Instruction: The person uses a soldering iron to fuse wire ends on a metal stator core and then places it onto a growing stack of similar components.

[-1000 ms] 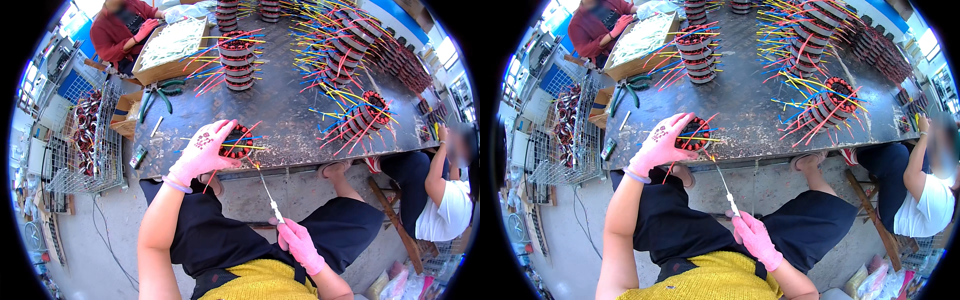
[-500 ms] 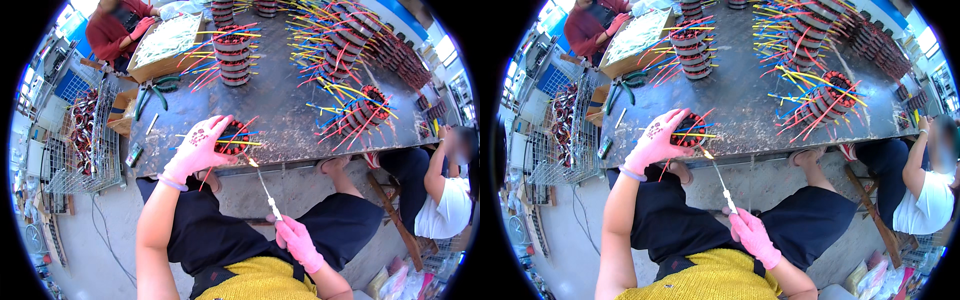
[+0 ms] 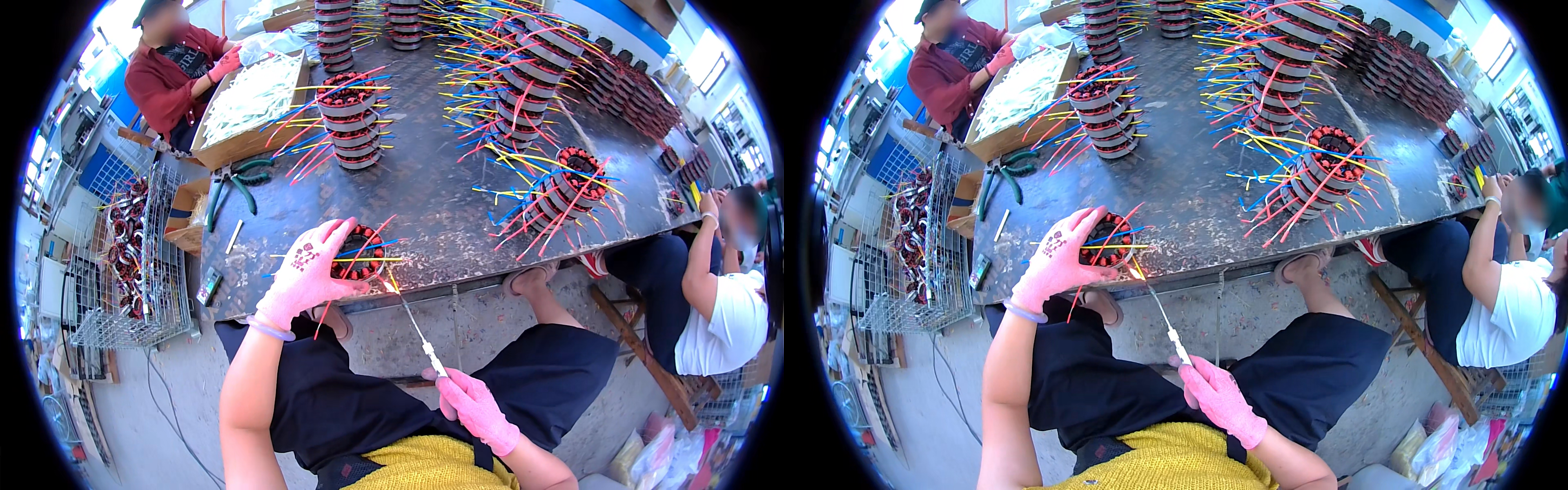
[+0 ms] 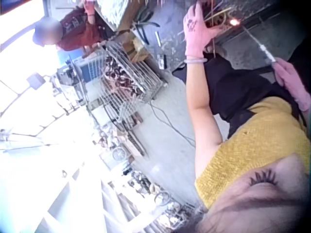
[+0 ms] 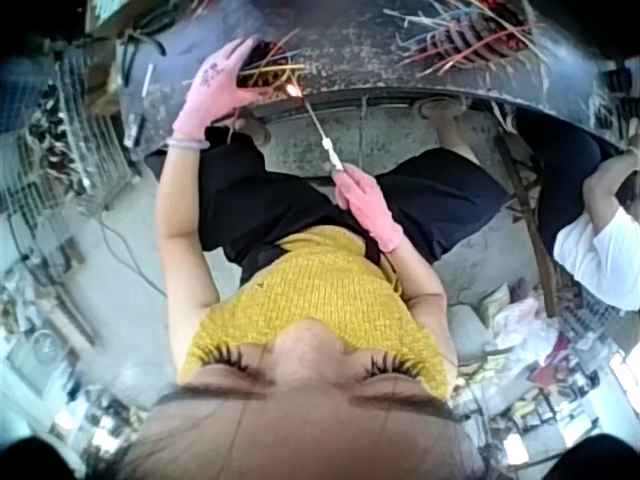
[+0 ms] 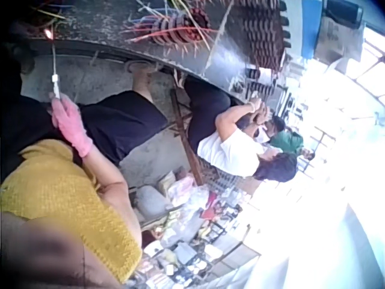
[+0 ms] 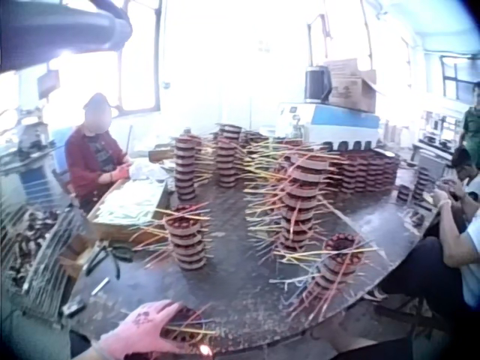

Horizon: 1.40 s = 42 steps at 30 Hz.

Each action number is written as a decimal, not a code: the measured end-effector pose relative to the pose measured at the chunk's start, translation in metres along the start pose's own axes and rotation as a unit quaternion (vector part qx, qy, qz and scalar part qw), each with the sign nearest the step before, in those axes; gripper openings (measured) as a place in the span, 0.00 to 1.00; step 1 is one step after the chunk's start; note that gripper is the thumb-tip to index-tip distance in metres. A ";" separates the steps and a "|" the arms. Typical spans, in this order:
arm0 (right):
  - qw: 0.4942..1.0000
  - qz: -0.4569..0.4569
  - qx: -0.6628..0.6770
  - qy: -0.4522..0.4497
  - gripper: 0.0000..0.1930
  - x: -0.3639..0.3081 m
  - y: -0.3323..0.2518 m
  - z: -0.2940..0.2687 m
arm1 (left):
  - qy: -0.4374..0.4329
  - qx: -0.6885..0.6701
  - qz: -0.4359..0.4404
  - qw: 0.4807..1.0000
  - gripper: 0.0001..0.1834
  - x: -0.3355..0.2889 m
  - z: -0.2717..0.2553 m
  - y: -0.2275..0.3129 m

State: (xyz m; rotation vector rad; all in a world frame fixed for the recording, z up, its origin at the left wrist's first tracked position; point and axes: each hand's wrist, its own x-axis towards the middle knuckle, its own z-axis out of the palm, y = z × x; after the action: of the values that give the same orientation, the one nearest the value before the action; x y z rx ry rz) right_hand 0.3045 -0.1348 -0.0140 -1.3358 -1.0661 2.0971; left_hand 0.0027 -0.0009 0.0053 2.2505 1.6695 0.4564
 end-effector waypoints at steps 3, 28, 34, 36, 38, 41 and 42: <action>1.000 0.002 -0.009 0.002 0.22 0.001 0.002 -0.002 | -0.002 -0.004 -0.007 1.000 0.53 0.001 0.000 0.002; 1.000 0.002 0.019 -0.004 0.20 0.001 -0.002 0.000 | 0.004 0.009 -0.010 1.000 0.52 0.001 -0.001 0.006; 1.000 0.005 0.025 -0.004 0.20 0.001 -0.005 0.001 | 0.005 0.014 -0.007 1.000 0.54 0.001 0.000 0.005; 1.000 0.005 0.031 -0.004 0.20 0.001 -0.004 0.001 | 0.006 0.017 -0.008 1.000 0.55 0.001 0.001 0.004; 0.999 0.006 0.035 -0.004 0.20 0.001 0.000 0.000 | 0.006 0.017 -0.007 1.000 0.55 0.001 0.001 0.003; 1.000 -0.009 0.008 -0.008 0.20 0.003 0.005 -0.002 | 0.006 0.016 -0.006 1.000 0.54 0.001 0.001 0.003; 1.000 -0.008 0.007 -0.006 0.20 0.003 0.005 -0.002 | 0.007 0.016 -0.005 1.000 0.54 0.001 0.001 0.004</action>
State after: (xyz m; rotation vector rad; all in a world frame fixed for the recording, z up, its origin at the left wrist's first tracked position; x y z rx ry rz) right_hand 0.3054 -0.1353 -0.0204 -1.3045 -1.0629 2.0994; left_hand 0.0067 -0.0008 0.0059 2.2639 1.7061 0.4470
